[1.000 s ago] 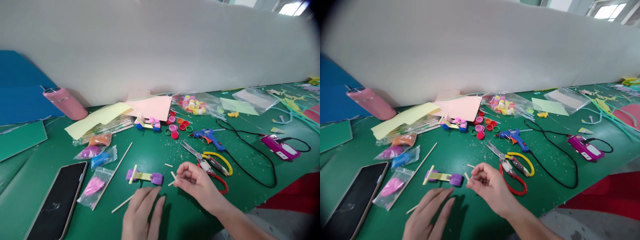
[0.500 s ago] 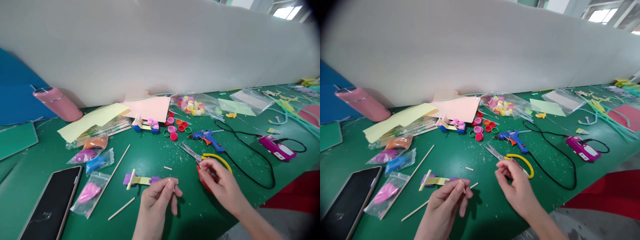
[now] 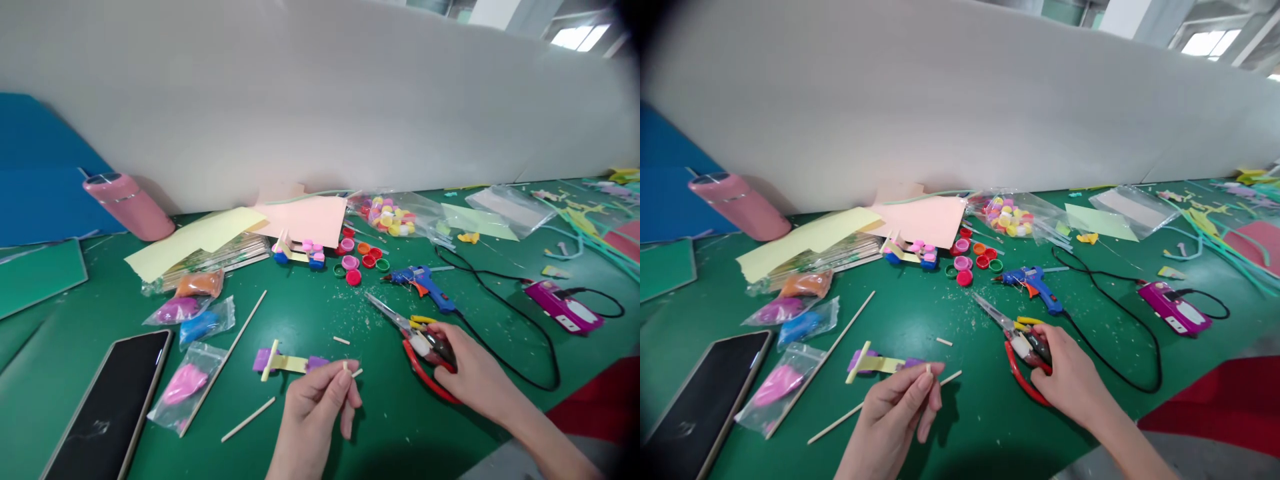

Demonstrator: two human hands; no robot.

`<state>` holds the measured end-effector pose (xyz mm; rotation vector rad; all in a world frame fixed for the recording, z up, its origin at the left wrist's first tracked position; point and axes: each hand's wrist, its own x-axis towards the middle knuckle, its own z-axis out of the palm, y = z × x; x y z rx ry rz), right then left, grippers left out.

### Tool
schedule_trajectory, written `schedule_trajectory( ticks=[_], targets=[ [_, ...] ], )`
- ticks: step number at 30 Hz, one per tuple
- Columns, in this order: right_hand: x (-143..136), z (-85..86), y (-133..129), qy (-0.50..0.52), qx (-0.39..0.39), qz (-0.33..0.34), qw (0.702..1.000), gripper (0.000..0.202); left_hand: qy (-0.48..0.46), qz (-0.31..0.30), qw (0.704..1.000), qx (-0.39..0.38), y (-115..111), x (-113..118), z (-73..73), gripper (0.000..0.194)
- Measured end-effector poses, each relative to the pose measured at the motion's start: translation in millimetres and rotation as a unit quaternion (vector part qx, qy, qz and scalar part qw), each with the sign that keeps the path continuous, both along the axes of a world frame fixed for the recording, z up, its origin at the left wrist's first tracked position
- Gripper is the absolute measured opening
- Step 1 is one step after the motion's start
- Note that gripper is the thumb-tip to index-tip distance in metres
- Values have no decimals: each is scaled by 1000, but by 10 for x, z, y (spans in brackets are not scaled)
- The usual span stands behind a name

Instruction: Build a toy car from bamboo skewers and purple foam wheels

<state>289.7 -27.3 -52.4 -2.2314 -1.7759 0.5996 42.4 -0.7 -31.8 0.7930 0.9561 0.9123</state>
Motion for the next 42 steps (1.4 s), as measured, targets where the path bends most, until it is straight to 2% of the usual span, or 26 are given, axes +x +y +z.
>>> schedule_trajectory(
  ticks=[6,9,11,15,25,34,39,42],
  targets=[
    [-322,335,-37,213,21,71,974,41,12,25,999,24,18,-11,11,16],
    [-496,462,-84,224,21,87,970,44,30,33,998,45,31,-29,29,16],
    [-547,496,-109,201,22,106,974,56,43,33,997,56,38,-47,42,16],
    [-540,493,-120,154,16,141,978,73,60,25,995,71,46,-83,60,16],
    [-450,458,-192,67,3,172,983,75,53,40,992,106,58,-110,21,11],
    [-474,486,-190,81,21,167,982,74,87,33,988,126,51,-132,18,11],
    [-477,480,-205,100,30,159,982,74,94,76,982,145,22,-81,33,9],
    [-484,484,-209,102,28,161,981,73,100,80,981,147,10,-61,33,8]
  ],
)
